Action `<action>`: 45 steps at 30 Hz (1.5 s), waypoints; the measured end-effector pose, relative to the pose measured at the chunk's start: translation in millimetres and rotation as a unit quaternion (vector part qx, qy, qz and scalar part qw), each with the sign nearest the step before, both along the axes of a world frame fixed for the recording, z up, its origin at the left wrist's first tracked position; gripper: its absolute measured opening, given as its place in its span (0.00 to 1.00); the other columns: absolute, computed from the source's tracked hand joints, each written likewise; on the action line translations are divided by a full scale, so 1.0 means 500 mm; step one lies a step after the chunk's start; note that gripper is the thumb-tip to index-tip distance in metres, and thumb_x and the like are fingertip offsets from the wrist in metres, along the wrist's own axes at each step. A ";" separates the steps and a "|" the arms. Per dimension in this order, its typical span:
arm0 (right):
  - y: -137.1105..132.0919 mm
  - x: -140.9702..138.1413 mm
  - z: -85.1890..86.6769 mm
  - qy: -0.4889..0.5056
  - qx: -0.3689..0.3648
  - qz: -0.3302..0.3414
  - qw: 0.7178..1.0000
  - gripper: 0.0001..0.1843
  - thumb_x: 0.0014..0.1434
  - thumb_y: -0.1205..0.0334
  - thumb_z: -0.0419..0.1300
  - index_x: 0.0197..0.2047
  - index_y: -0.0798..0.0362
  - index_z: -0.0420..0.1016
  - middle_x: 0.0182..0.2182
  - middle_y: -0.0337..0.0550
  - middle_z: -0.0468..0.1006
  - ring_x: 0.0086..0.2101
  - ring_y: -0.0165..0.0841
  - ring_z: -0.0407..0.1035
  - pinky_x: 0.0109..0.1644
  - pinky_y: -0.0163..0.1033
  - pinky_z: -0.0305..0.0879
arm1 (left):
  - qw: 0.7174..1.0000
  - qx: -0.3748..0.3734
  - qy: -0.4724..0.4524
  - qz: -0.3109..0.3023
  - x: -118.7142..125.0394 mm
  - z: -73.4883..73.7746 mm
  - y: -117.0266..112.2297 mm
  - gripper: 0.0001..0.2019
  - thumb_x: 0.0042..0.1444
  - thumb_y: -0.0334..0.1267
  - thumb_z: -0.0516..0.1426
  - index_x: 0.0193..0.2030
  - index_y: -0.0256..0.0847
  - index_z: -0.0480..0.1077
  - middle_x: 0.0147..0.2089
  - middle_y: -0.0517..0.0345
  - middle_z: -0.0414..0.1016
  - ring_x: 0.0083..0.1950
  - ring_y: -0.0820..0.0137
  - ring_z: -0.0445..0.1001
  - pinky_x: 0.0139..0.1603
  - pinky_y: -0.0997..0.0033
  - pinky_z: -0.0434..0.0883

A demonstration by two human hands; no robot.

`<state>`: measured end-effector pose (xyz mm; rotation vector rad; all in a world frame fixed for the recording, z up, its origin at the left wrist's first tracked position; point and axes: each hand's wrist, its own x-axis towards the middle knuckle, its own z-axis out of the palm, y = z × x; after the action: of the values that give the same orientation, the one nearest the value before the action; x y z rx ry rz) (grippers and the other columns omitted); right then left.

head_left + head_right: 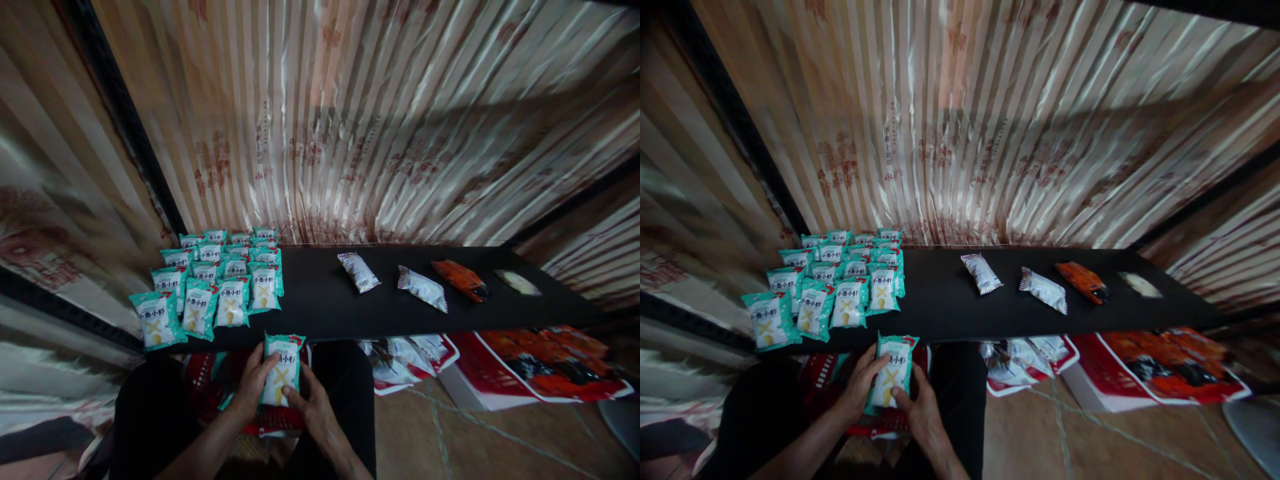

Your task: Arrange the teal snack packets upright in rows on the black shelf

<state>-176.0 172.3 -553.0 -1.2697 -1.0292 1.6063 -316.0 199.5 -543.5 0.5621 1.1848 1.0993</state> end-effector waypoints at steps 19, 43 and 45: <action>0.090 0.063 0.033 -0.123 0.064 -0.018 0.990 0.30 0.49 0.52 0.62 0.54 0.55 0.66 0.48 0.49 0.76 0.47 0.43 0.71 0.52 0.45 0.66 | 0.928 0.071 0.352 -0.098 0.046 0.018 0.091 0.21 0.53 0.52 0.51 0.46 0.39 0.69 0.48 0.48 0.76 0.50 0.60 0.73 0.50 0.65 0.68; 0.320 0.140 0.020 -0.245 0.159 -0.050 0.955 0.27 0.49 0.57 0.59 0.53 0.54 0.67 0.46 0.47 0.77 0.46 0.41 0.71 0.52 0.45 0.65 | 0.881 0.106 0.452 -0.093 0.143 0.060 0.283 0.16 0.57 0.34 0.50 0.52 0.33 0.65 0.51 0.45 0.73 0.53 0.67 0.71 0.53 0.71 0.65; 0.345 0.141 0.025 -0.246 0.159 -0.046 0.955 0.26 0.49 0.58 0.58 0.52 0.55 0.68 0.43 0.47 0.78 0.44 0.41 0.72 0.51 0.45 0.66 | 0.881 0.108 0.450 -0.094 0.151 0.057 0.298 0.17 0.55 0.31 0.51 0.52 0.33 0.65 0.51 0.44 0.72 0.53 0.67 0.71 0.54 0.71 0.65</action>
<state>-105.7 344.8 -540.2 -1.4962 -1.4411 1.0146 -240.5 348.4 -515.1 1.4338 1.7530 0.8009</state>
